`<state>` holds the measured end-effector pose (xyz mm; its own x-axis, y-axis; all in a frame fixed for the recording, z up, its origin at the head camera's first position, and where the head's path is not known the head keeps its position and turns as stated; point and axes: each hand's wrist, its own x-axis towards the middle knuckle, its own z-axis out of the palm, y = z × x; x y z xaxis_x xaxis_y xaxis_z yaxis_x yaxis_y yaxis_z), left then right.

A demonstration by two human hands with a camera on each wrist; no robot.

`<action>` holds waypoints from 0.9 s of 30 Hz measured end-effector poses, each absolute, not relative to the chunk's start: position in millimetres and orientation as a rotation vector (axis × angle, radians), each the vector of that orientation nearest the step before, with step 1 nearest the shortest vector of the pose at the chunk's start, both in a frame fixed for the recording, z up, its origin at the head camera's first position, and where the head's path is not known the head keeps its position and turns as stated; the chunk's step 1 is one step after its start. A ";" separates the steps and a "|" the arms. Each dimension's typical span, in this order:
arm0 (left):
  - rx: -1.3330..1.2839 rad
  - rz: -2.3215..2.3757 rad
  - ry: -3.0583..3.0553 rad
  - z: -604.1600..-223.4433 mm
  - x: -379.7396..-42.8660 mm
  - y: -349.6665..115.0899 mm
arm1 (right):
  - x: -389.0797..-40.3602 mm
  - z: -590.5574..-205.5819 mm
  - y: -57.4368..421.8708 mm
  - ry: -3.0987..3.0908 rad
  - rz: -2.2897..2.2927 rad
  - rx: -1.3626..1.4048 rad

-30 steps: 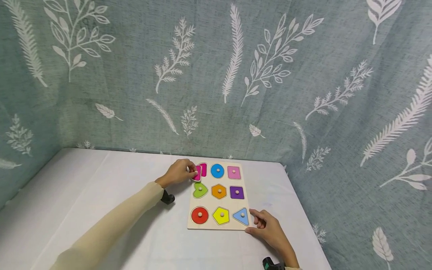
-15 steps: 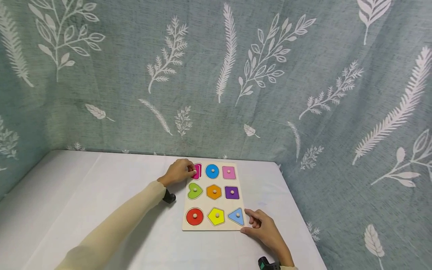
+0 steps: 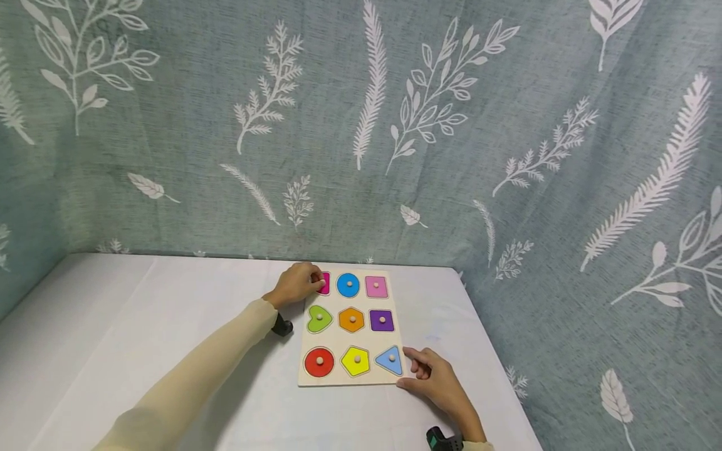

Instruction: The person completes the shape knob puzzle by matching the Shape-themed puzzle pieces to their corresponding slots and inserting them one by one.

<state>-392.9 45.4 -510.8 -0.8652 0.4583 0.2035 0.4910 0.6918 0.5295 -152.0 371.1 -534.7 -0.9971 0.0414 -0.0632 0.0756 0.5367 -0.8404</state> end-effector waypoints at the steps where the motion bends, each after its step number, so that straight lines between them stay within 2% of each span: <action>1: -0.791 -0.904 -2.838 -511.3 -392.7 44.5 | -152.2 -534.3 370.7 2.716 -1.495 0.101; 16: -0.751 -0.933 -2.810 -507.0 -382.9 16.8 | -163.9 -535.8 373.4 2.718 -1.410 -0.032; 21: -0.866 -0.809 -2.745 -489.4 -362.2 -13.0 | -161.4 -528.4 382.9 2.755 -1.321 0.050; 27: -0.898 -0.574 -2.686 -467.8 -323.1 -74.7 | -158.0 -503.8 392.6 2.937 -1.141 0.070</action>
